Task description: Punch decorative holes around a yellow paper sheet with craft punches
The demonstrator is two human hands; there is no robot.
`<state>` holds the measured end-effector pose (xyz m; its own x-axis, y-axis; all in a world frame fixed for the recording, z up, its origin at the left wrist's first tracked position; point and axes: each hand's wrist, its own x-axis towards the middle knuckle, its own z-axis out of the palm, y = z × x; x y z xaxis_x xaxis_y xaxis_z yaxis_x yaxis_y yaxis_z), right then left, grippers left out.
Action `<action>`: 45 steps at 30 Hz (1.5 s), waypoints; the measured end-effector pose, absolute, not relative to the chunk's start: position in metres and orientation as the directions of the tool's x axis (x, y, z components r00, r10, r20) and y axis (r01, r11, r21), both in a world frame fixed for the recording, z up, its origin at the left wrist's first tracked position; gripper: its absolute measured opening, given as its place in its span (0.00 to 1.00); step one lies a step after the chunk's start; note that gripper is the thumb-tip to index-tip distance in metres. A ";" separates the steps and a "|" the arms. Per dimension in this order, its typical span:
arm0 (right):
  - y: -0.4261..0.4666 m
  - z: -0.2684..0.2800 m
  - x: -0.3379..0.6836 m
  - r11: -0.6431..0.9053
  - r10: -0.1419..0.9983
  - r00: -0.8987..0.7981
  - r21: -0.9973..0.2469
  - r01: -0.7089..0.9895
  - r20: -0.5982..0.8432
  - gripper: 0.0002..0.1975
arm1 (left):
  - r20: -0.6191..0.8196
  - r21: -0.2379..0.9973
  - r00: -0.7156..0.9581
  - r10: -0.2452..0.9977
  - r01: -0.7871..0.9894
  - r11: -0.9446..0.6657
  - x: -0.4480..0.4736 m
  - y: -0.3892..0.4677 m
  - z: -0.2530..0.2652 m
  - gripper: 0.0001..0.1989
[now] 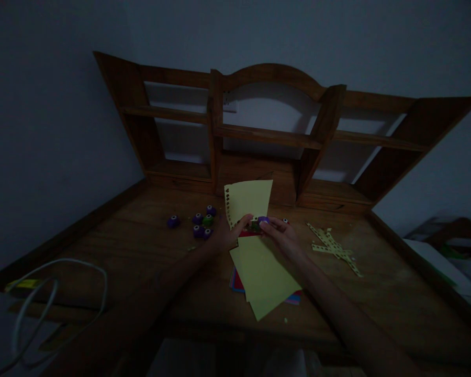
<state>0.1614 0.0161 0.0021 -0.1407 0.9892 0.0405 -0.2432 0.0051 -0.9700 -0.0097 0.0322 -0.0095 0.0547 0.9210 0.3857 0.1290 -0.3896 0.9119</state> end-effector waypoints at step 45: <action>0.019 0.003 0.165 -0.041 0.992 -0.129 -0.955 -0.294 -0.003 0.11 | 0.416 0.883 0.142 0.898 0.173 -0.436 -0.012 0.027 -0.002 0.16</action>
